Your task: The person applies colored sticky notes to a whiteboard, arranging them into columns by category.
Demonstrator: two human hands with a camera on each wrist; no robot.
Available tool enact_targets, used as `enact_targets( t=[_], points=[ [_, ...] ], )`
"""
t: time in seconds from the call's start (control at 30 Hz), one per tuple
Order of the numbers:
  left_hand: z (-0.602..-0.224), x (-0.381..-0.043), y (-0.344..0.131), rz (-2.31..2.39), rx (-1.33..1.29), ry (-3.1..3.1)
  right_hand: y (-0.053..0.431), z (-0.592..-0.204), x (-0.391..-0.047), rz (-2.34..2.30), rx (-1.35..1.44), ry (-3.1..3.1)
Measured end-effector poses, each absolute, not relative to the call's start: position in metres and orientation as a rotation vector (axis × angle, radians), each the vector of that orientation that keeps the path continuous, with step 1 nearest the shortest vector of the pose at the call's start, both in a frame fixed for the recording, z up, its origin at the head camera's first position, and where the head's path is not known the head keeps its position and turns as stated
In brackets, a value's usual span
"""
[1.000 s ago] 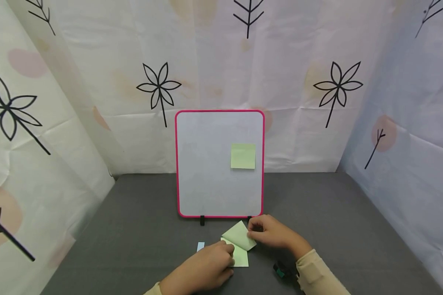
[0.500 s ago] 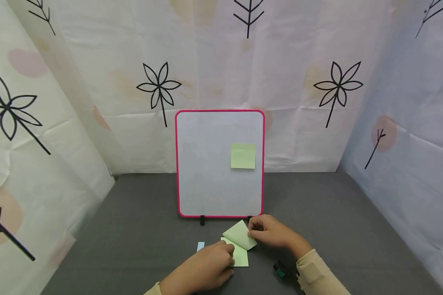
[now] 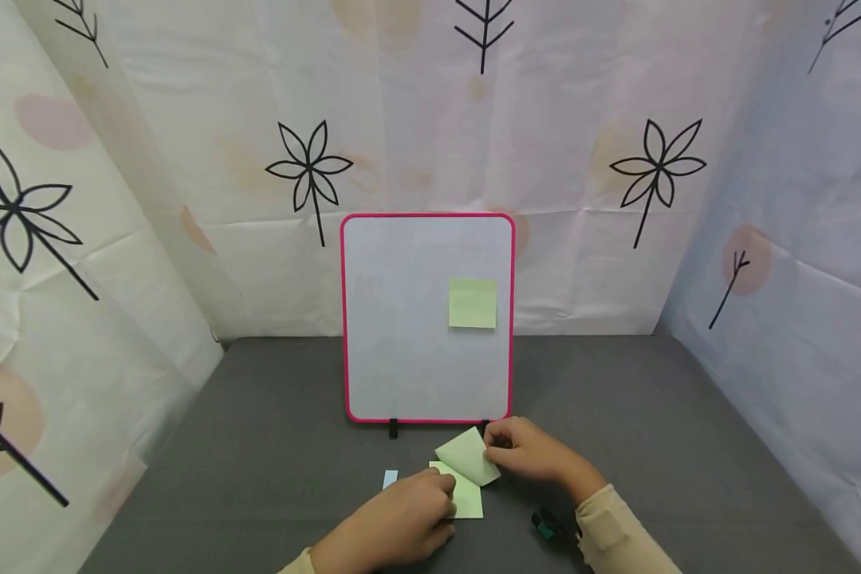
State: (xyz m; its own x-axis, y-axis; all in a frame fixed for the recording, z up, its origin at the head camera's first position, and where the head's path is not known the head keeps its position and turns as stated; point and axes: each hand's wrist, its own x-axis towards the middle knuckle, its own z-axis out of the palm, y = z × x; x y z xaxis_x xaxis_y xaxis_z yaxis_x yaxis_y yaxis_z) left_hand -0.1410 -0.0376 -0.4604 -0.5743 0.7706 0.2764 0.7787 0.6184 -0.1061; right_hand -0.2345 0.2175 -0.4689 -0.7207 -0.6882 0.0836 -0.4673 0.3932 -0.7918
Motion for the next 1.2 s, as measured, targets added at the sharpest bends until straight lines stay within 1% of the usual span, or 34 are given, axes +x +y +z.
enact_targets(
  t=[1.2],
  points=[
    [-0.4592, -0.1408, -0.0390, -0.071, -1.279, -2.537, 0.2167, -0.4686, -0.2349, -1.283, -0.967, 2.357]
  ],
)
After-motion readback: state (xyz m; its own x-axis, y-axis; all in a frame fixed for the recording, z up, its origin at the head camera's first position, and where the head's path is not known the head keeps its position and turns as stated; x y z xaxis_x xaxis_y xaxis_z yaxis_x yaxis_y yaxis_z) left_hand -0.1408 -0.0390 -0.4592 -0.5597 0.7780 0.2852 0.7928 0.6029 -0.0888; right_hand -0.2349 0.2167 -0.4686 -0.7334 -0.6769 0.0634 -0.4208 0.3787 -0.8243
